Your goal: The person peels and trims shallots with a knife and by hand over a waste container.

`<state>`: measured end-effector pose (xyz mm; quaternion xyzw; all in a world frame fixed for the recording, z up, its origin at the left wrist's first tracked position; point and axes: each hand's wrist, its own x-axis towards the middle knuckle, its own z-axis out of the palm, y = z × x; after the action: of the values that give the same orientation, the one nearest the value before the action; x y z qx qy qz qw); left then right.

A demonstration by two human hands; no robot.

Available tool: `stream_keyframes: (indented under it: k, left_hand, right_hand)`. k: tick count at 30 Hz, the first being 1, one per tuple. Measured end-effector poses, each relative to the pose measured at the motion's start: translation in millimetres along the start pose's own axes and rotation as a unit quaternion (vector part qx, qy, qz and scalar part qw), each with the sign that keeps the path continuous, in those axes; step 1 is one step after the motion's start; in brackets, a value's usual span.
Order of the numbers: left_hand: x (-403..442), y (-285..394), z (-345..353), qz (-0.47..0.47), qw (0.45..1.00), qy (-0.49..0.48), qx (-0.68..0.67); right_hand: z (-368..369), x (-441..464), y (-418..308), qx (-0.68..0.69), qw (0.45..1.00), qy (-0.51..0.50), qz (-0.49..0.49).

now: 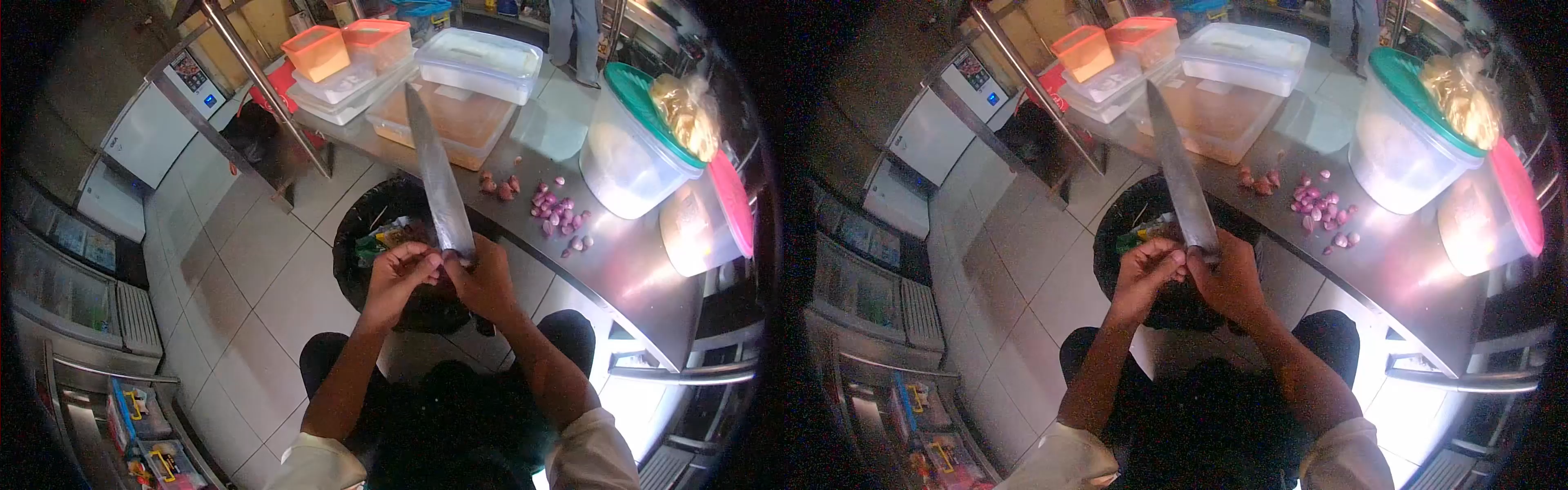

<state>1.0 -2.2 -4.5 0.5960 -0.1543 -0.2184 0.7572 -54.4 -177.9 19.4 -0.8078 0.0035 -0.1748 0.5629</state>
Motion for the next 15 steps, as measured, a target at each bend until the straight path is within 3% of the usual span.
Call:
stream_keyframes:
  k: [1,3,6,7,9,13,15]
  left_hand:
    - [-0.5,3.3,2.2,0.013,1.000,-0.003,0.005]
    - [-0.6,6.9,5.1,0.029,1.000,-0.006,0.010]
    - [-1.1,6.7,6.5,0.016,1.000,-0.001,-0.014]
    - [-1.5,5.3,6.3,0.017,1.000,0.009,-0.023]
    - [-3.2,5.2,6.1,0.014,0.999,0.019,-0.032]
    - [-2.4,1.5,3.3,0.009,0.999,0.024,-0.040]
    - [-0.3,0.0,2.8,0.014,0.999,0.029,-0.026]
  right_hand:
    - [-0.1,-0.1,0.1,0.000,1.000,0.001,-0.002]
    - [-2.5,1.7,-3.3,0.079,0.992,-0.022,0.097]
    - [-10.4,5.0,-12.0,0.084,0.980,-0.059,0.172]
    - [-9.7,5.1,-9.6,0.084,0.980,-0.060,0.172]
    - [-7.0,4.5,-3.3,0.051,0.996,-0.039,0.067]
    - [-8.4,5.3,-8.3,0.057,0.994,-0.038,0.079]
    - [-10.1,4.2,-17.3,0.081,0.982,-0.054,0.161]
